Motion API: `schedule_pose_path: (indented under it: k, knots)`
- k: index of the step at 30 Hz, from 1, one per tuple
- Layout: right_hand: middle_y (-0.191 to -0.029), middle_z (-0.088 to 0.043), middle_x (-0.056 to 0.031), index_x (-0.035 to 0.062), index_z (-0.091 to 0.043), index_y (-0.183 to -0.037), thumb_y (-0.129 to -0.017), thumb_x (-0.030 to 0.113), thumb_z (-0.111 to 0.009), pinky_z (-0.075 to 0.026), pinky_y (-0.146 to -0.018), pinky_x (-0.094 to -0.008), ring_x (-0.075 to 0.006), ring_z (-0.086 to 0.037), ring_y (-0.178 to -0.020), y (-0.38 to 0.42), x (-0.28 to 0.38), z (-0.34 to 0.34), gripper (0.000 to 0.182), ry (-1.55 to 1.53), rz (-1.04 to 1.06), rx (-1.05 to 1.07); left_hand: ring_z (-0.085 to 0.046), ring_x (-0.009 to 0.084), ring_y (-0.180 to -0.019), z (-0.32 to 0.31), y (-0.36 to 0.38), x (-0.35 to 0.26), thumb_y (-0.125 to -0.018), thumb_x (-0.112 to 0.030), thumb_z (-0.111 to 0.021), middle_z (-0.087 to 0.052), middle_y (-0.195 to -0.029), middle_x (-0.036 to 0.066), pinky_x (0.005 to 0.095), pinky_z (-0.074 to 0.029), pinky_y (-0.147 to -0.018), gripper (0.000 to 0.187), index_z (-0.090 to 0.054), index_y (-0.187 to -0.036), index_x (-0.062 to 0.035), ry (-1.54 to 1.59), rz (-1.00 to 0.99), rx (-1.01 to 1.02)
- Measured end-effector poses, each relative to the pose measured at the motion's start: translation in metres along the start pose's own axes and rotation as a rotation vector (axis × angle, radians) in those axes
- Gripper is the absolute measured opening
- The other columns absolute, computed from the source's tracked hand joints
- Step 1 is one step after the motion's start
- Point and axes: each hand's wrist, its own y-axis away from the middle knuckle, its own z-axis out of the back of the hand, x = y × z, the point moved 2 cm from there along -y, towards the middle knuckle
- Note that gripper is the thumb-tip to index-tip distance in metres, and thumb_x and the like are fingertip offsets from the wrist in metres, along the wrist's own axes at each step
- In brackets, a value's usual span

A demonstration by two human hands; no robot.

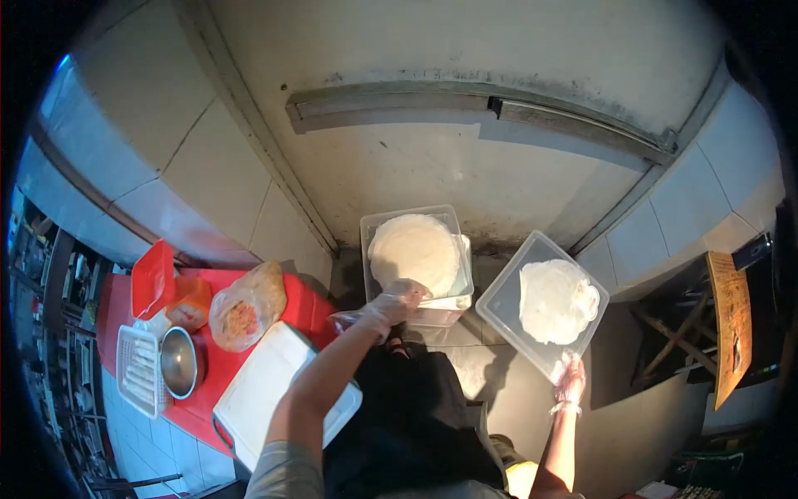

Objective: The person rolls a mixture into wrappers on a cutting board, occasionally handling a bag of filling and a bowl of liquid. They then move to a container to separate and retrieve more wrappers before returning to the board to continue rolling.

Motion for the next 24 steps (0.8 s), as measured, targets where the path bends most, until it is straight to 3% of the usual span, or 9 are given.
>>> schedule_pose_path:
  k: [2,3,6,10,13,16,19,22,24]
  knots:
    - [-0.102,-0.069,-0.0053,0.0047,-0.059,-0.123,-0.099,0.022,-0.062,-0.056,-0.067,-0.0279,-0.0137,-0.065,-0.085,-0.010,-0.012,-0.007,0.029,0.006,-0.046,-0.012,-0.068,0.0302,-0.096,-0.041,-0.032,0.036,-0.095,-0.010,-0.046,-0.071,-0.104,0.015,0.0405,-0.053,-0.087,0.030,-0.072,-0.109,-0.0091,-0.452,-0.017,0.079]
    - [-0.102,-0.069,-0.0061,0.0045,-0.058,-0.124,-0.099,0.022,-0.062,-0.057,-0.068,-0.0286,-0.0147,-0.066,-0.086,-0.013,-0.011,-0.010,0.031,0.031,-0.083,-0.017,-0.066,0.0299,-0.103,-0.090,-0.041,0.088,-0.095,-0.011,-0.043,-0.067,-0.113,0.016,0.0432,-0.052,-0.093,0.033,-0.067,-0.118,-0.0116,-0.207,0.025,-0.009]
    - [-0.106,-0.069,-0.0086,0.0042,-0.056,-0.125,-0.099,0.023,-0.063,-0.058,-0.070,-0.0311,-0.0182,-0.066,-0.089,-0.020,-0.004,-0.030,0.033,0.078,-0.147,-0.051,-0.063,0.0301,-0.112,-0.167,-0.058,0.150,-0.095,-0.012,-0.045,-0.065,-0.119,0.017,0.0438,-0.049,-0.098,0.034,-0.064,-0.123,-0.0117,-0.320,0.193,0.122]
    - [-0.107,-0.068,-0.0079,0.0072,-0.056,-0.125,-0.098,0.024,-0.064,-0.056,-0.070,-0.0314,-0.0183,-0.065,-0.088,-0.039,-0.015,-0.039,0.033,0.110,-0.193,-0.038,-0.062,0.0371,-0.109,-0.118,-0.075,0.097,-0.088,-0.021,-0.057,-0.063,-0.120,0.020,0.0466,-0.050,-0.096,0.038,-0.060,-0.123,-0.0061,-0.163,0.363,0.122]
    - [-0.103,-0.068,-0.0048,0.0126,-0.059,-0.122,-0.097,0.030,-0.065,-0.054,-0.063,-0.0307,-0.0170,-0.063,-0.078,-0.046,-0.024,-0.060,0.031,0.084,-0.184,-0.069,-0.064,0.0358,-0.106,-0.133,-0.065,0.108,-0.085,-0.021,-0.061,-0.066,-0.115,0.018,0.0461,-0.052,-0.095,0.041,-0.060,-0.123,-0.0068,-0.121,0.102,-0.258]
    - [-0.099,-0.069,-0.0039,0.0122,-0.059,-0.120,-0.097,0.031,-0.065,-0.053,-0.062,-0.0300,-0.0161,-0.063,-0.075,-0.045,-0.018,-0.083,0.030,0.157,-0.235,-0.035,-0.062,0.0373,-0.111,-0.137,-0.075,0.128,-0.085,-0.024,-0.064,-0.062,-0.120,0.021,0.0469,-0.050,-0.095,0.038,-0.062,-0.117,-0.0054,-0.089,0.317,0.111]
    - [-0.094,-0.069,-0.0038,0.0118,-0.059,-0.118,-0.099,0.030,-0.063,-0.053,-0.060,-0.0303,-0.0157,-0.062,-0.073,-0.044,-0.009,-0.096,0.027,0.168,-0.225,-0.011,-0.063,0.0375,-0.108,-0.121,-0.075,0.131,-0.085,-0.022,-0.067,-0.065,-0.114,0.020,0.0448,-0.050,-0.091,0.033,-0.065,-0.112,-0.0039,0.108,0.330,0.085]
    - [-0.092,-0.069,-0.0047,0.0106,-0.059,-0.117,-0.100,0.029,-0.061,-0.053,-0.059,-0.0308,-0.0157,-0.062,-0.071,-0.043,-0.002,-0.103,0.025,0.143,-0.177,0.014,-0.064,0.0357,-0.098,-0.084,-0.078,0.137,-0.086,-0.020,-0.066,-0.068,-0.102,0.018,0.0414,-0.050,-0.086,0.022,-0.068,-0.102,-0.0044,0.303,0.634,0.017]
    - [-0.090,-0.069,-0.0054,0.0094,-0.059,-0.116,-0.100,0.027,-0.061,-0.053,-0.058,-0.0311,-0.0156,-0.062,-0.069,-0.044,-0.005,-0.109,0.024,0.146,-0.155,0.022,-0.064,0.0331,-0.093,-0.061,-0.077,0.151,-0.087,-0.020,-0.065,-0.068,-0.097,0.017,0.0401,-0.050,-0.083,0.018,-0.068,-0.097,-0.0055,0.396,0.631,-0.227]
